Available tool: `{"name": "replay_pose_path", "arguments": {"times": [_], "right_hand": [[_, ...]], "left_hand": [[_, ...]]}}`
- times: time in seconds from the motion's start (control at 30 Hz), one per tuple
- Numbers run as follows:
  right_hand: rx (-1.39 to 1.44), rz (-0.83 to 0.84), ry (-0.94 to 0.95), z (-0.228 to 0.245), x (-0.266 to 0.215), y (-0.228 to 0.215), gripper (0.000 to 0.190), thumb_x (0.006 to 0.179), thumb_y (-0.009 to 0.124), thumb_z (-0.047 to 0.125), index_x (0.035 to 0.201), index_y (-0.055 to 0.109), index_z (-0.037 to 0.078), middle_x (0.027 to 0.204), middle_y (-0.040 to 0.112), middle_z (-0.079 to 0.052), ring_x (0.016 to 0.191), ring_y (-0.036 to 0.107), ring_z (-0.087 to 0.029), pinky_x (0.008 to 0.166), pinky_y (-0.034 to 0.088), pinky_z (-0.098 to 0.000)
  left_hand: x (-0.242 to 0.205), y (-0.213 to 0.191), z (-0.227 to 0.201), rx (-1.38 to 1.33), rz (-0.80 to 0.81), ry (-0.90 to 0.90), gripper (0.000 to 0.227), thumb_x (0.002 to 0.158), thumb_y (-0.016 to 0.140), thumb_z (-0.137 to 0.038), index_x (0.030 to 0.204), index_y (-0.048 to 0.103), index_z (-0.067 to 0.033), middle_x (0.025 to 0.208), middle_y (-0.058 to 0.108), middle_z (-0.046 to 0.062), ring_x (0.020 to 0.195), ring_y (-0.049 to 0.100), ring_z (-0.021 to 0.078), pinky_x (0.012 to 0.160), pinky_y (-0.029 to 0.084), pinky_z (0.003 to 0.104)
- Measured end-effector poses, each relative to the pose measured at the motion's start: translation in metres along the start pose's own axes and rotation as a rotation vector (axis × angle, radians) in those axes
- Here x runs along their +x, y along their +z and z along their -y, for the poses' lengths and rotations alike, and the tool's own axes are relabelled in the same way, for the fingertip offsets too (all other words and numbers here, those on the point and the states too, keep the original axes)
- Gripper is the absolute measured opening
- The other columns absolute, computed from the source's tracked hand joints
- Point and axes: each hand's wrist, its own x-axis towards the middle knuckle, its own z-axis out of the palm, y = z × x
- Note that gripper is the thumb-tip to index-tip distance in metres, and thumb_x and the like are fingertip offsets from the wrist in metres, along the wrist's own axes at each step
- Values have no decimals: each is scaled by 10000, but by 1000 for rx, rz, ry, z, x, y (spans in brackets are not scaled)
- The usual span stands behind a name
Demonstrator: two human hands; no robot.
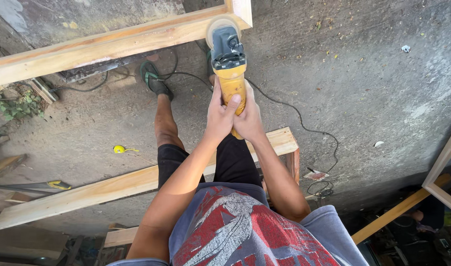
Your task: The person uses an angle grinder with a sanding disc to smooth the edges and surfaces of a rectangular wooden frame. The person moves around the frame, adjusting position and handling the power cord while sanding different sides.
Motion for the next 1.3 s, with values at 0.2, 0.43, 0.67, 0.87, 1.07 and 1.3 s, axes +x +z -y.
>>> {"name": "replay_pose_path", "arguments": {"times": [0.2, 0.43, 0.67, 0.87, 1.07, 1.3], "right_hand": [[287, -77, -76, -4, 29, -23, 688, 1010, 681, 107, 1592, 321, 33, 1483, 569, -188, 1379, 594, -260, 1162, 508, -401], [42, -19, -61, -8, 6, -19, 723, 934, 701, 114, 1543, 322, 18, 1426, 583, -190, 1338, 601, -279, 1091, 493, -400], [114, -63, -33, -15, 8, -18, 688, 984, 687, 107, 1574, 340, 35, 1422, 628, -181, 1316, 642, -268, 1108, 525, -391], [24, 23, -41, -10, 0, 8, 775, 923, 733, 113, 1571, 315, 36, 1380, 630, -175, 1289, 646, -245, 1066, 516, -370], [184, -1, -70, -11, 4, 17, 778, 942, 711, 66, 1584, 274, 16, 1446, 569, -172, 1316, 598, -244, 1087, 513, -369], [247, 37, -77, -4, -2, 37, 742, 958, 700, 32, 1584, 301, 30, 1466, 543, -164, 1343, 584, -243, 1123, 517, -383]], "left_hand": [[43, 17, 11, 134, 57, 66, 800, 1066, 643, -167, 1663, 140, 9, 1618, 411, 182, 1471, 457, 225, 1221, 401, 339], [4, 20, 4, 30, -16, -14, 844, 1037, 640, -190, 1660, 98, -12, 1609, 397, 179, 1431, 477, 222, 1177, 434, 338], [19, 15, 4, 304, 1, -35, 801, 1037, 659, -199, 1647, 178, -1, 1613, 431, 195, 1394, 531, 243, 1114, 517, 365], [-10, -6, -3, 79, -73, -9, 858, 1056, 637, -301, 1669, 98, -37, 1596, 431, 165, 1408, 522, 247, 1125, 509, 372], [-2, -13, -12, -25, -27, -57, 889, 1019, 658, -340, 1690, 158, -39, 1475, 524, 177, 1240, 591, 256, 971, 566, 372], [-8, -33, -6, 248, -65, 55, 838, 1051, 673, -258, 1665, 152, -22, 1532, 533, 175, 1359, 578, 245, 1113, 485, 364]]}}
